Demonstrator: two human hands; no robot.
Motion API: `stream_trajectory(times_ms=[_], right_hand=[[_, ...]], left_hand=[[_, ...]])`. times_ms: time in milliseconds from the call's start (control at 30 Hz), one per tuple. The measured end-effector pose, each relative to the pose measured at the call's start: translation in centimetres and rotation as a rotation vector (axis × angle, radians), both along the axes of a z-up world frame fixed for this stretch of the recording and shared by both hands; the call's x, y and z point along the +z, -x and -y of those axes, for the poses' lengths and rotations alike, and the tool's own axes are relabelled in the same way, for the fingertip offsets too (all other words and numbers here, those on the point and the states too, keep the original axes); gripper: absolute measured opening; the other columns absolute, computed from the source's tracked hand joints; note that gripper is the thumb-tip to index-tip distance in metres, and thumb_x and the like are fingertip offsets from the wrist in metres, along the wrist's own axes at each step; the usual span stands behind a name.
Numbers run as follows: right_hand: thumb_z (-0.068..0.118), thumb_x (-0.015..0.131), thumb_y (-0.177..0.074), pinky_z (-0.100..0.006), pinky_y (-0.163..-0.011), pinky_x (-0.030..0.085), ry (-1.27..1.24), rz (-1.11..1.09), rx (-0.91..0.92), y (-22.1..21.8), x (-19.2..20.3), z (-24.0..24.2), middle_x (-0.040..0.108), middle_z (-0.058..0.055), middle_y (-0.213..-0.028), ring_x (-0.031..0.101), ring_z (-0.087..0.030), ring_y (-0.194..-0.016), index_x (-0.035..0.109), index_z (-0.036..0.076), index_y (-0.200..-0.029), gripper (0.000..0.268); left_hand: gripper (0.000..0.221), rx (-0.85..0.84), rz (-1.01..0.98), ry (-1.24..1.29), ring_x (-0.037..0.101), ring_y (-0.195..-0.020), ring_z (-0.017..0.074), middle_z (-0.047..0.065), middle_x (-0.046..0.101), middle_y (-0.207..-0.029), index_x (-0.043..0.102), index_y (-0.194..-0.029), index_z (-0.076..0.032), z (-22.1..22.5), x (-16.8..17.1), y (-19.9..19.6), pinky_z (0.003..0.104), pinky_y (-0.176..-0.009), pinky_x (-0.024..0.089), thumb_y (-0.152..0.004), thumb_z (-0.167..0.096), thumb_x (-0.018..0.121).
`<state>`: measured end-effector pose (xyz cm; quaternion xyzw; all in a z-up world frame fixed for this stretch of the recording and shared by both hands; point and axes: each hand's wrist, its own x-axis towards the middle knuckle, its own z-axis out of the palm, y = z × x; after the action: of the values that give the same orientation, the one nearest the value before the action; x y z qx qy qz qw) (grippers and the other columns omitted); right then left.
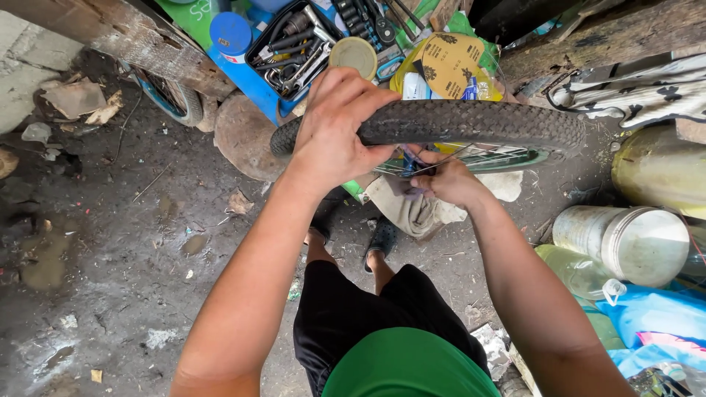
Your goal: Cleaning a bicycle wheel by wiping the rim and spokes with a cloth in a workshop environment.
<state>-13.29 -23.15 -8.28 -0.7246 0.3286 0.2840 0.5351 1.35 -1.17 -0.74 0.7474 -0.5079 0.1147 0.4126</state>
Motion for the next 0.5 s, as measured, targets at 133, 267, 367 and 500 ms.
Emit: stream_trajectory(times_ms=[133,267,367,500], right_hand=[[0.007,0.084,-0.097,-0.027,-0.088,0.062,0.084,-0.073,-0.016,0.1,-2.2,0.7,0.081,0.000,-0.139,0.079,-0.015,-0.105,0.082,0.017,-0.133,0.037],[-0.002,0.088,-0.092,-0.030,-0.071,0.056,0.111,0.093,-0.128,1.6,-5.4,0.3,0.086,0.000,-0.107,0.073,-0.013,-0.082,0.089,0.017,-0.110,0.026],[0.007,0.091,-0.093,-0.035,-0.084,0.062,0.359,0.200,-0.005,2.2,-6.8,0.2,0.085,0.000,-0.102,0.079,-0.018,-0.092,0.075,0.016,-0.099,0.019],[0.002,0.090,-0.090,-0.030,-0.083,0.059,0.224,0.192,-0.016,0.8,-5.8,0.5,0.084,0.000,-0.108,0.077,-0.017,-0.090,0.079,0.018,-0.109,0.027]], left_hand=[[0.060,0.017,-0.011,-0.017,0.059,-0.113,0.0321,0.008,0.074,-0.113,0.078,-0.129,-0.005,0.0,-0.5,-0.4,0.050,-0.101,0.052,-0.077,-0.021,0.102],[0.060,0.042,0.024,-0.025,0.060,-0.114,0.0320,0.007,0.075,-0.113,0.079,-0.128,-0.006,0.3,0.0,-0.6,0.051,-0.098,0.052,-0.075,-0.023,0.100],[0.061,0.034,0.002,-0.049,0.059,-0.113,0.0329,0.009,0.072,-0.112,0.078,-0.130,-0.006,0.3,-0.2,-1.1,0.051,-0.100,0.052,-0.075,-0.025,0.099],[0.053,0.057,-0.081,-0.113,0.061,-0.120,0.0281,0.001,0.075,-0.113,0.077,-0.129,-0.015,0.4,-0.1,-1.7,0.049,-0.109,0.052,-0.084,-0.028,0.100]])
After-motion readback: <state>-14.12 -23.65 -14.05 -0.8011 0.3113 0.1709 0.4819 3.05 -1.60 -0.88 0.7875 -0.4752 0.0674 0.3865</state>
